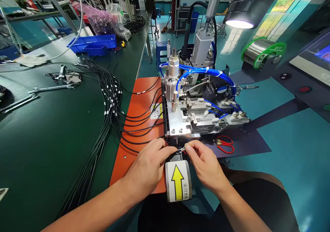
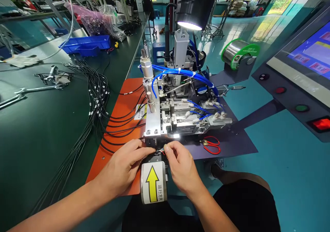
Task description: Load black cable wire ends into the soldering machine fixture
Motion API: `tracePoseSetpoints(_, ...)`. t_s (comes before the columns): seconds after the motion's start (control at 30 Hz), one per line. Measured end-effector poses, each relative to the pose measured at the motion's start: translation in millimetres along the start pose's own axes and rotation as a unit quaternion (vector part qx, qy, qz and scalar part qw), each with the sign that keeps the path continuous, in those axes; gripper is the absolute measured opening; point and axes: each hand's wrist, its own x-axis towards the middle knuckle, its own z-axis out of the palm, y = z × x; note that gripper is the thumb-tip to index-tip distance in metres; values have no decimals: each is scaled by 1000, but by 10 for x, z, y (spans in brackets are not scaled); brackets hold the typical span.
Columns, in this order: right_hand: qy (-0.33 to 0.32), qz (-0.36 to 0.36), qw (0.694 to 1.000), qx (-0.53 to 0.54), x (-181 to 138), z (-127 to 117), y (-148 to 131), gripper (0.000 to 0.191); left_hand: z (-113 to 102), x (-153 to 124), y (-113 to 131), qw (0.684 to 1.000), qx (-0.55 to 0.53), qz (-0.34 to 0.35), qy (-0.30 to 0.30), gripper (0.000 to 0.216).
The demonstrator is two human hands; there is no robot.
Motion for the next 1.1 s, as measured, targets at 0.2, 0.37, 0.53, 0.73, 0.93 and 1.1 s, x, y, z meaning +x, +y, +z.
tracePoseSetpoints(0.2,5,-3,1000,-7,12,1,21,47,13,-8,-10,1000,13,-8,2,31)
tracePoseSetpoints(0.37,5,4,1000,-8,19,6,26,47,18,0,-18,1000,20,-10,2,30)
tracePoseSetpoints(0.53,7,0,1000,-5,25,12,19,48,34,2,-19,1000,21,-12,1,31)
tracePoseSetpoints(0.73,7,8,1000,3,15,17,12,49,31,0,-8,1000,29,2,2,29)
tracePoseSetpoints(0.93,10,18,1000,-1,-9,25,2,49,29,-3,-24,997,66,27,7,32)
tracePoseSetpoints(1.1,12,22,1000,8,-18,33,9,52,25,4,-19,996,76,50,12,33)
